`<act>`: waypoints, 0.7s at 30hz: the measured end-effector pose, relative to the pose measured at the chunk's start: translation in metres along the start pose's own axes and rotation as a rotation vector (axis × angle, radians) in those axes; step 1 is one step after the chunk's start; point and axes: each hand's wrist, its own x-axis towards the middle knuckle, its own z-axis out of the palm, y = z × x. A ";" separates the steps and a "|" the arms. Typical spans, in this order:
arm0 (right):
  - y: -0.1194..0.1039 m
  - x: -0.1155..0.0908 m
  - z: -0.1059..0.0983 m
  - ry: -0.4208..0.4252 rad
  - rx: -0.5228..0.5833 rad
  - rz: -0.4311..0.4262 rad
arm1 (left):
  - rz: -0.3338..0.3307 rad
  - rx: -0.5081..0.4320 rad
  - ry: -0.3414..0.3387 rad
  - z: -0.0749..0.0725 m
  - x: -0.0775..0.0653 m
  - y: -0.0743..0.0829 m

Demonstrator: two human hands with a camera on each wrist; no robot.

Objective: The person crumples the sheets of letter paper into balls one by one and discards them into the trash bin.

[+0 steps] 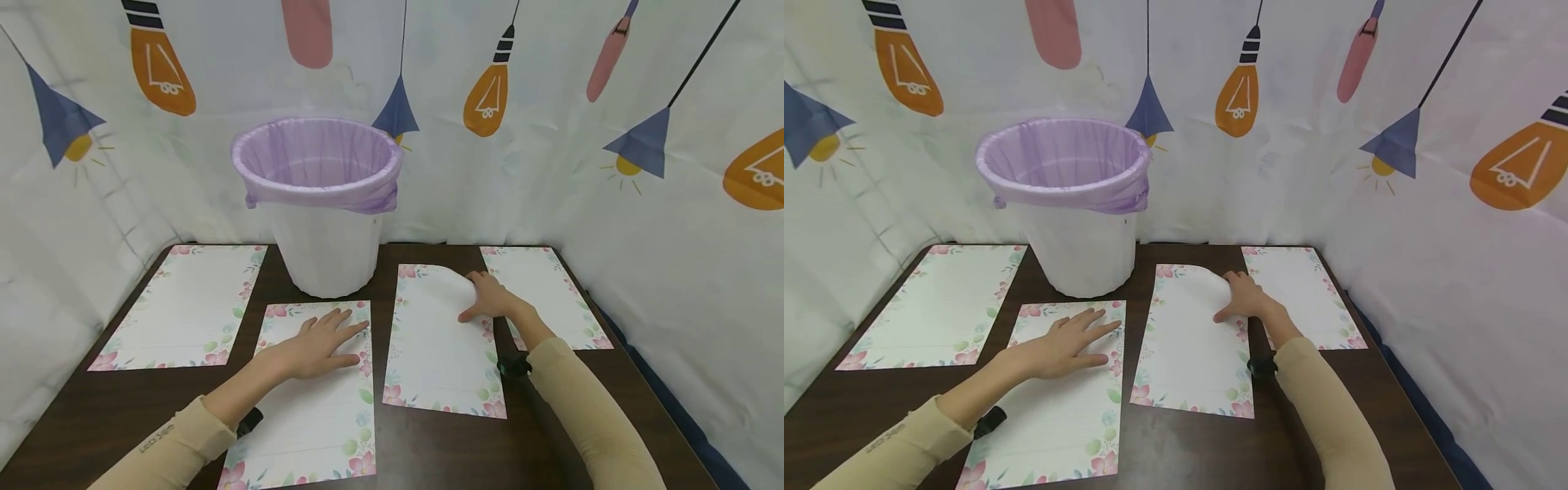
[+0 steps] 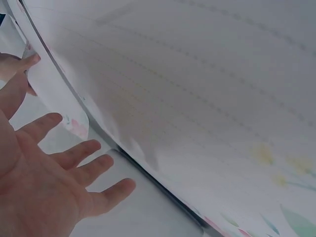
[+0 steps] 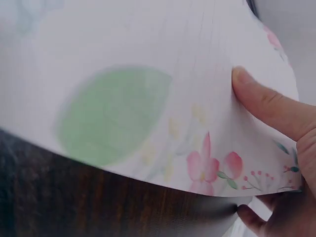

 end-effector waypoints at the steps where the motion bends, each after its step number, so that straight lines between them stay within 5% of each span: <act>1: 0.000 -0.001 0.000 0.010 0.023 -0.004 | 0.004 -0.002 -0.001 0.000 0.000 0.001; 21: 0.003 -0.011 0.003 0.333 0.197 -0.148 | 0.016 0.009 -0.030 0.000 0.000 0.008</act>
